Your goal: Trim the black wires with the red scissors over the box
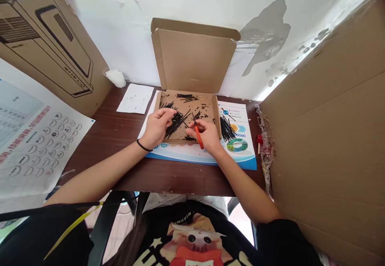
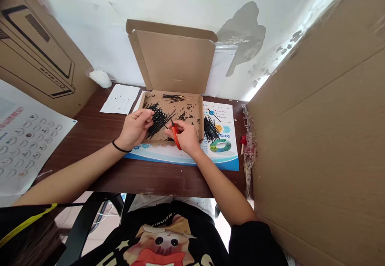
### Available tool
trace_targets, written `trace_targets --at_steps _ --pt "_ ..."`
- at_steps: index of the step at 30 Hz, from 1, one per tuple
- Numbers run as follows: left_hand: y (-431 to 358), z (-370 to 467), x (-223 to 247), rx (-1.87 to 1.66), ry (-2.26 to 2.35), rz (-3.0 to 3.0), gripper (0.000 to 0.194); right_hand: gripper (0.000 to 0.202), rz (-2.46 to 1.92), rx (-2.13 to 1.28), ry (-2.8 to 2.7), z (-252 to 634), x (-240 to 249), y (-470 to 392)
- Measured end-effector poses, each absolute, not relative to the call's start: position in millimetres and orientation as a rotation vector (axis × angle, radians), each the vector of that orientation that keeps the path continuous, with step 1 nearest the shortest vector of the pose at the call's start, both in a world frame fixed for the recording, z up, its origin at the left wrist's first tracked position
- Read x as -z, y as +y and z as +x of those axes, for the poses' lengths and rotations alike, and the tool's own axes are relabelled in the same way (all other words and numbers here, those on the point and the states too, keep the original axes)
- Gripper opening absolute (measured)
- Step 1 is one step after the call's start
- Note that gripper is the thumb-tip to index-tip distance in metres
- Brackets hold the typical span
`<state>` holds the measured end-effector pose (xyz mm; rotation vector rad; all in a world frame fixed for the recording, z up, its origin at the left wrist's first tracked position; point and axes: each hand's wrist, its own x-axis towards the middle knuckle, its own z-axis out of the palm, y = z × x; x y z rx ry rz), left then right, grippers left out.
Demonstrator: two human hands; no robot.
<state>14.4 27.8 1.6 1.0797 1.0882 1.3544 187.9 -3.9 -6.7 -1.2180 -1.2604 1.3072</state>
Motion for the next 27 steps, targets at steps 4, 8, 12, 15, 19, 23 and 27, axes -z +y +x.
trace_targets --at_steps 4,8,12,15,19,23,27 --pt "28.7 6.8 -4.7 -1.177 1.294 1.565 0.042 0.042 -1.160 -1.326 -1.207 188.1 9.6 -3.4" --pt "25.4 6.9 -4.0 -1.129 1.224 2.052 0.040 0.042 -1.072 -1.343 -1.213 186.6 11.1 -4.3" --pt "22.5 10.8 -2.7 -1.110 1.059 2.154 0.027 0.045 -1.051 -1.365 -1.193 187.2 9.4 -5.0" --pt "19.8 12.5 -4.5 -1.052 0.991 1.915 0.027 0.045 -1.085 -1.398 -1.176 186.6 6.5 -4.0" --pt "18.4 13.9 -2.6 -1.000 0.942 1.549 0.032 0.045 -1.102 -1.495 -1.133 184.3 4.8 -3.2" --pt "22.2 14.3 8.9 -0.995 0.878 1.295 0.035 0.042 -1.088 -1.564 -1.154 184.8 6.4 -2.5" --pt "25.4 14.1 17.8 -1.005 0.875 1.210 0.034 0.042 -1.117 -1.572 -1.214 186.3 3.9 0.5"
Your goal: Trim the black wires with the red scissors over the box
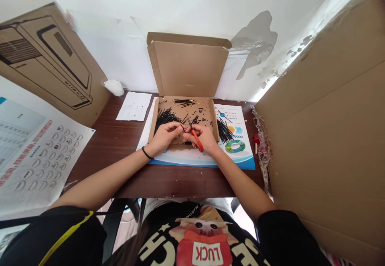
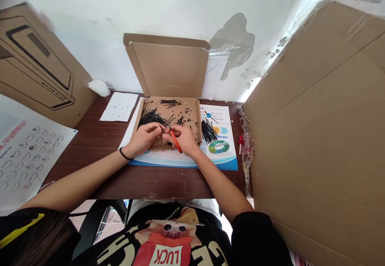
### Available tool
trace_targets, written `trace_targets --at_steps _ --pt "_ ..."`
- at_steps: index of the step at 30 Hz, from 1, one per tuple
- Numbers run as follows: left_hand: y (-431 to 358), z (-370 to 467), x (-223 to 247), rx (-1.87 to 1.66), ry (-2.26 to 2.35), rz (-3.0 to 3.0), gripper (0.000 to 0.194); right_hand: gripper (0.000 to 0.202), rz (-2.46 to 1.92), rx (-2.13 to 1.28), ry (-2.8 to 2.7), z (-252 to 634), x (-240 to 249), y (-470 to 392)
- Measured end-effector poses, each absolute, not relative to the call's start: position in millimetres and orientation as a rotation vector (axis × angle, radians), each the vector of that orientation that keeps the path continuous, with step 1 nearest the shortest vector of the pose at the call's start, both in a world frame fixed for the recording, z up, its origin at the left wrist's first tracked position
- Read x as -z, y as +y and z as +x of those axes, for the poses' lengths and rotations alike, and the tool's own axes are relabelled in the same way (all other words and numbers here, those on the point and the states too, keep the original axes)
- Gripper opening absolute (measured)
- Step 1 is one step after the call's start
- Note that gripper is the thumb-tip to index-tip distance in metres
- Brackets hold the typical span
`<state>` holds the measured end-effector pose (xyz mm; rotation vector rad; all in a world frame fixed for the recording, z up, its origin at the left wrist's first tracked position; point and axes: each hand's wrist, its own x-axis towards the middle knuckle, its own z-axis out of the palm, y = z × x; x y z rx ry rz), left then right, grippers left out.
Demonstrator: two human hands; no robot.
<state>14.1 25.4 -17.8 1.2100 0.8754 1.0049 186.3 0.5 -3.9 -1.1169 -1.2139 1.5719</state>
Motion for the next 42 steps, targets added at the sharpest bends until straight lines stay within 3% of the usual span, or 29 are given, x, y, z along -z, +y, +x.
trace_targets --at_steps 7,12,16,22,33,42 --pt "22.3 20.8 10.9 -1.169 0.750 0.973 0.041 0.041 -1.178 -1.532 -1.343 186.5 -1.3 1.9" --pt "23.0 20.5 5.0 -1.246 0.777 0.892 0.044 0.032 -1.288 -1.313 -1.356 193.5 4.0 2.2" --pt "21.2 19.3 5.6 -1.154 0.775 0.955 0.041 0.031 -1.325 -1.184 -1.221 197.9 6.3 2.2" --pt "19.2 18.1 12.0 -0.942 0.778 0.986 0.038 0.043 -1.211 -1.211 -1.013 190.0 0.0 -5.5" --pt "20.0 16.9 14.1 -0.877 0.711 0.949 0.034 0.045 -1.127 -1.308 -1.027 182.3 3.7 -10.0" --pt "21.0 17.2 11.0 -1.054 0.742 0.976 0.033 0.032 -1.401 -0.780 -1.447 185.0 15.5 -8.9"
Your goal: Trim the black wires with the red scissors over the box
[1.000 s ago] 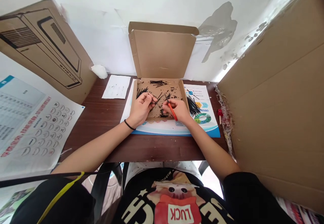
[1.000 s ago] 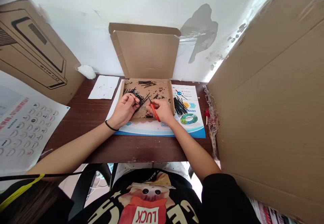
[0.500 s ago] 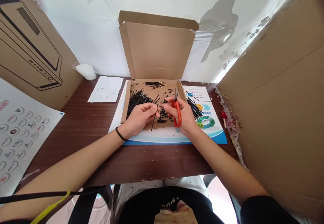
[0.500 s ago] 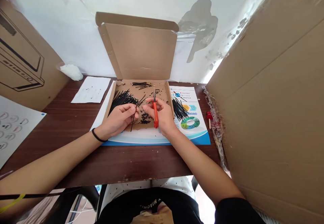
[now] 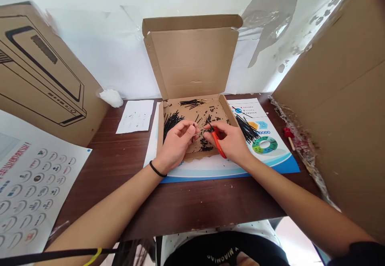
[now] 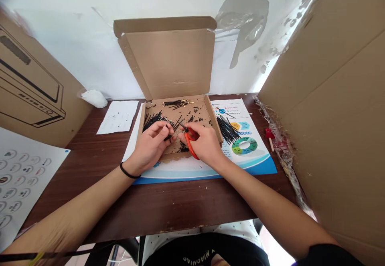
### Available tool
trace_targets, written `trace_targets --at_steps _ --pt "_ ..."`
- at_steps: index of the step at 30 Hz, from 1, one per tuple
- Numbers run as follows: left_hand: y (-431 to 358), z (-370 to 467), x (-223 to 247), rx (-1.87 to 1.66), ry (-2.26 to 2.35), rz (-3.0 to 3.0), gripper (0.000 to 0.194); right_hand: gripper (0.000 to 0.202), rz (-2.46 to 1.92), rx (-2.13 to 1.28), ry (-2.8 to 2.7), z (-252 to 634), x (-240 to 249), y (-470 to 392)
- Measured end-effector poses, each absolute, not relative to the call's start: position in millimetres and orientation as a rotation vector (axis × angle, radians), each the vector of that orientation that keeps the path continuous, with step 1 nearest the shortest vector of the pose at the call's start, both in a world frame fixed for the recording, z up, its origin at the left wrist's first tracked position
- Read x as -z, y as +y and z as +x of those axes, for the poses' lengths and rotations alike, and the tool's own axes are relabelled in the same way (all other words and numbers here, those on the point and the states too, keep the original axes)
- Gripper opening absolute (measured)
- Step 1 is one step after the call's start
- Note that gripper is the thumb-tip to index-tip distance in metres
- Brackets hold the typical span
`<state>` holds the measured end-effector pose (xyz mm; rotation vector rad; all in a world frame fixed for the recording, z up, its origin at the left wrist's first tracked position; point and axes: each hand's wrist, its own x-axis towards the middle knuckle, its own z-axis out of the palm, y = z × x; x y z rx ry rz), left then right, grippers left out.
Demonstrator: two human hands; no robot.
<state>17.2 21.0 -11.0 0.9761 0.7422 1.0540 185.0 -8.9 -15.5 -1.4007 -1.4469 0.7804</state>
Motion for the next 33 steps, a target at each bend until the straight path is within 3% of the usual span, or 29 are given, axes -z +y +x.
trace_targets --at_steps 9,19,27,33 --pt "22.4 19.0 18.1 -1.065 0.825 1.212 0.036 0.035 -1.484 -0.474 -1.738 191.9 10.1 -12.0" --pt "19.0 22.2 15.8 -1.057 0.828 1.290 0.031 0.034 -1.490 -0.463 -1.715 197.9 7.2 -13.5" --pt "17.9 24.9 15.2 -1.129 0.824 1.248 0.014 0.032 -1.502 -0.457 -1.801 204.4 6.9 -16.2" --pt "18.1 23.4 18.9 -1.161 0.797 1.300 0.014 0.033 -1.518 -0.462 -1.828 202.7 7.3 -16.3"
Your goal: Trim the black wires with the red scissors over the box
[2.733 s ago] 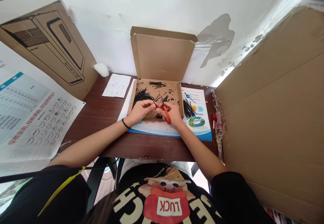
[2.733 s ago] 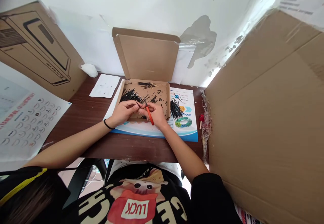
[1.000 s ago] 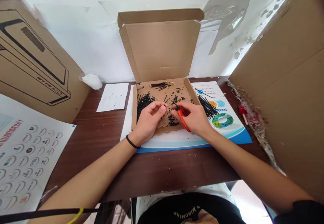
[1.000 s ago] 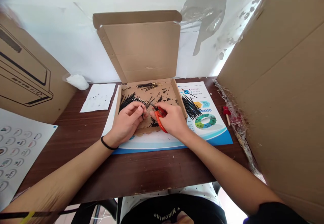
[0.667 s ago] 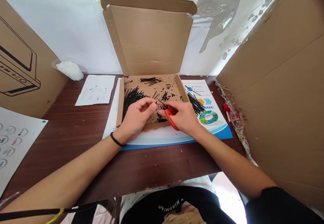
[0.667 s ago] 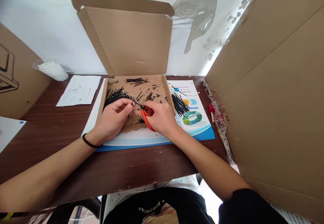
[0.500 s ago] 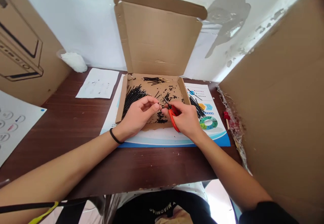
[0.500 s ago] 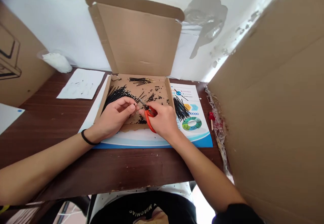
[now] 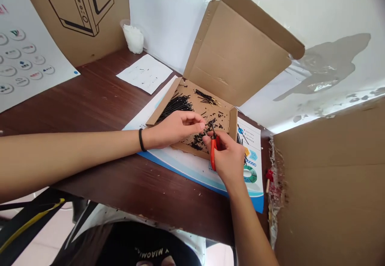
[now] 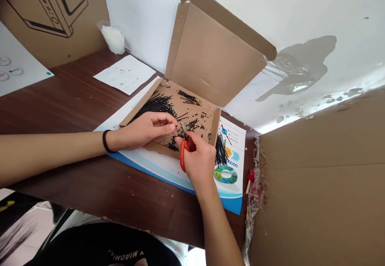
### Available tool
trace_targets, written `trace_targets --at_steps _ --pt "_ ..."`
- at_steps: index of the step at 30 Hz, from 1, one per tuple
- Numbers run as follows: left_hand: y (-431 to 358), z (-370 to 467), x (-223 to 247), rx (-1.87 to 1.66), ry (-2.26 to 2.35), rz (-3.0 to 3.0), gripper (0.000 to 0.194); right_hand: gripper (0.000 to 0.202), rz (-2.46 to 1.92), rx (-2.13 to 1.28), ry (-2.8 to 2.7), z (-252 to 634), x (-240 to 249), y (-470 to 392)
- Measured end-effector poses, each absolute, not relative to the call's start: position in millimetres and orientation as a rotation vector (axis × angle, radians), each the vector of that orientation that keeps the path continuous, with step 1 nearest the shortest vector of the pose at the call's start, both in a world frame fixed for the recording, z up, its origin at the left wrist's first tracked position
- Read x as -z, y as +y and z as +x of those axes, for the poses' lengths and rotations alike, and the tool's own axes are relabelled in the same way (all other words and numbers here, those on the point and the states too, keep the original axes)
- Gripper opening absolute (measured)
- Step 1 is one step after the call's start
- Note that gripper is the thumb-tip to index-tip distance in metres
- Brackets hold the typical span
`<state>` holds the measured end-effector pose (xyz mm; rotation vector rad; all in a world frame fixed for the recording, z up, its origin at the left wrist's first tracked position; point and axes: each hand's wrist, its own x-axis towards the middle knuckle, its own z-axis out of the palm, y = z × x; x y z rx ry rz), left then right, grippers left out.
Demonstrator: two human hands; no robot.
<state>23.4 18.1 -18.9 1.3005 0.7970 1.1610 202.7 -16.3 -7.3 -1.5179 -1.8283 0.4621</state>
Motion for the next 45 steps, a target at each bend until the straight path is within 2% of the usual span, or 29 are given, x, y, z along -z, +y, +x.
trace_targets --at_steps 11,22,33,40,45 --pt "17.7 21.7 21.1 -1.103 0.926 1.271 0.029 0.028 -1.586 -0.497 -1.807 197.8 5.1 -16.9" --pt "16.2 22.5 20.5 -1.146 0.955 1.229 0.034 0.023 -1.564 -0.453 -1.818 195.1 2.6 -18.9" --pt "16.0 23.1 16.6 -1.175 1.014 1.286 0.024 0.025 -1.583 -0.402 -1.913 195.8 3.1 -18.3" --pt "16.1 24.8 18.4 -1.180 1.034 1.269 0.025 0.023 -1.637 -0.254 -1.988 197.4 4.7 -17.3" --pt "15.7 25.0 19.1 -1.159 1.019 1.252 0.026 0.031 -1.696 -0.244 -2.009 199.1 3.1 -15.9"
